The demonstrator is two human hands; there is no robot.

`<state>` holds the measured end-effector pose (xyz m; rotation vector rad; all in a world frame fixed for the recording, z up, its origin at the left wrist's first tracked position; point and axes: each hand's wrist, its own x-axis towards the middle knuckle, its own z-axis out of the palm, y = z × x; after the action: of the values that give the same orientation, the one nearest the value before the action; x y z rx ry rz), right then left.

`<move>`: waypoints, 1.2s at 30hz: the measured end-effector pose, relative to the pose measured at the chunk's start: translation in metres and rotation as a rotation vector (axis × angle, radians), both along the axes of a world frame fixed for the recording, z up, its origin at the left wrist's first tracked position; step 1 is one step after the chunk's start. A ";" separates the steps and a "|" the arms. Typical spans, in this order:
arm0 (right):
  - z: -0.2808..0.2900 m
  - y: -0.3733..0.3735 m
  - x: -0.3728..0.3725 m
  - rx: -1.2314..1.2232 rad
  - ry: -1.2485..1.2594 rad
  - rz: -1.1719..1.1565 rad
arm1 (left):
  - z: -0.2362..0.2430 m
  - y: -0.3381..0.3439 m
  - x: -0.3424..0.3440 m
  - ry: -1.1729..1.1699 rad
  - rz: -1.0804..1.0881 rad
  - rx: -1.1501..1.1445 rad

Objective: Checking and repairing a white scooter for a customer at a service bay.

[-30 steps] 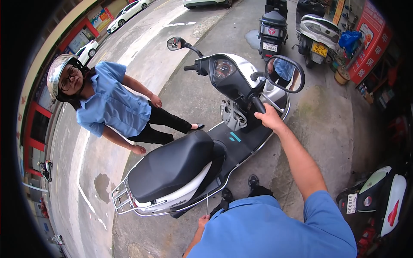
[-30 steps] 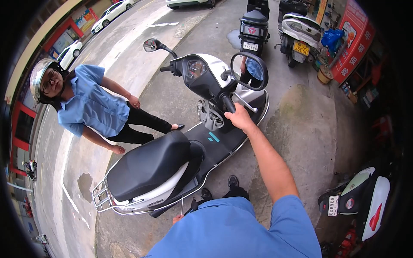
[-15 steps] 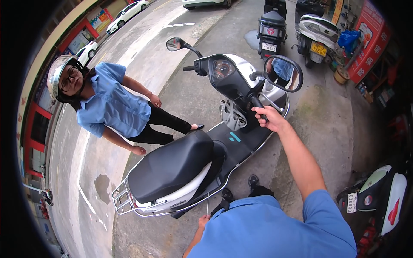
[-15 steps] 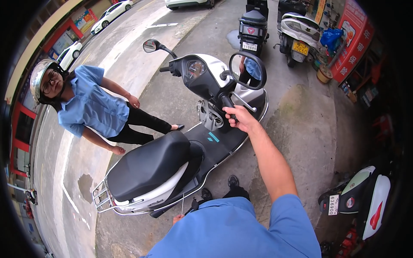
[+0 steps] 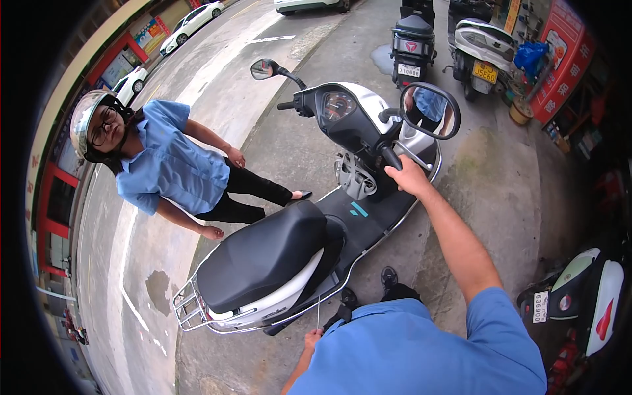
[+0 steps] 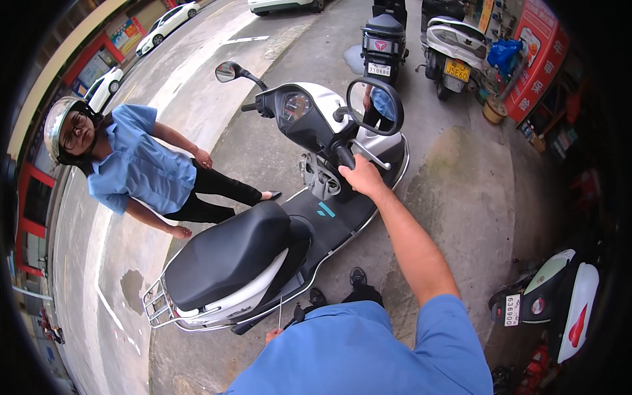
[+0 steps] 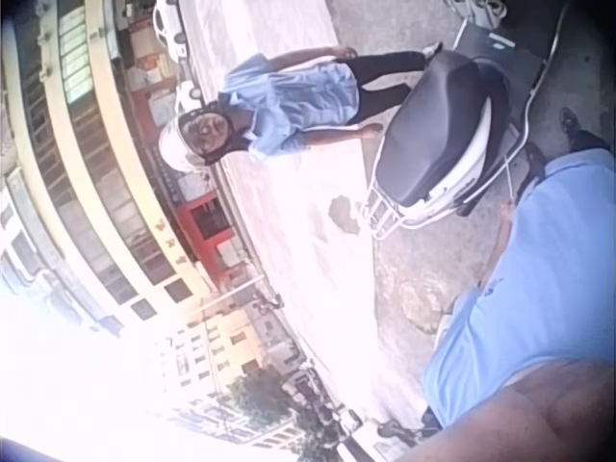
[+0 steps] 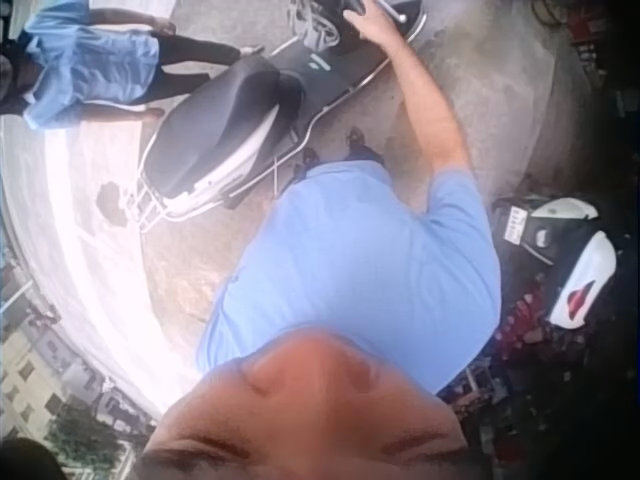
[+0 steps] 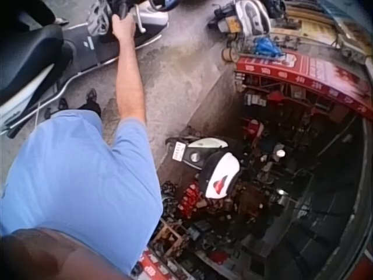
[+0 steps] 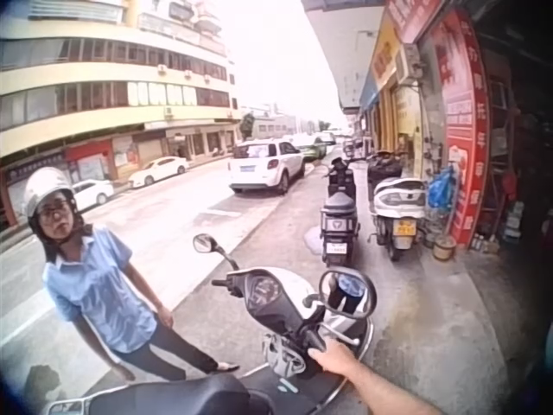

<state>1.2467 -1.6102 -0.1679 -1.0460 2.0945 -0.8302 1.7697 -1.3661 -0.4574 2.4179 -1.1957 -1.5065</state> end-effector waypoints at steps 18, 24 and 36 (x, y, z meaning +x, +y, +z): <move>0.006 0.004 0.009 0.031 0.357 0.016 | -0.038 0.006 0.019 0.100 0.000 -0.004; -0.001 0.003 0.018 -0.022 0.484 0.022 | -0.051 0.009 0.025 0.122 0.003 0.003; 0.030 -0.020 -0.041 -0.084 0.738 0.080 | 0.025 -0.018 0.014 0.174 -0.065 -0.095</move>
<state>1.2059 -1.6305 -0.1381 -1.6537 2.5961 -0.5337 1.7835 -1.3837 -0.4323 2.1578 -1.2885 -1.6002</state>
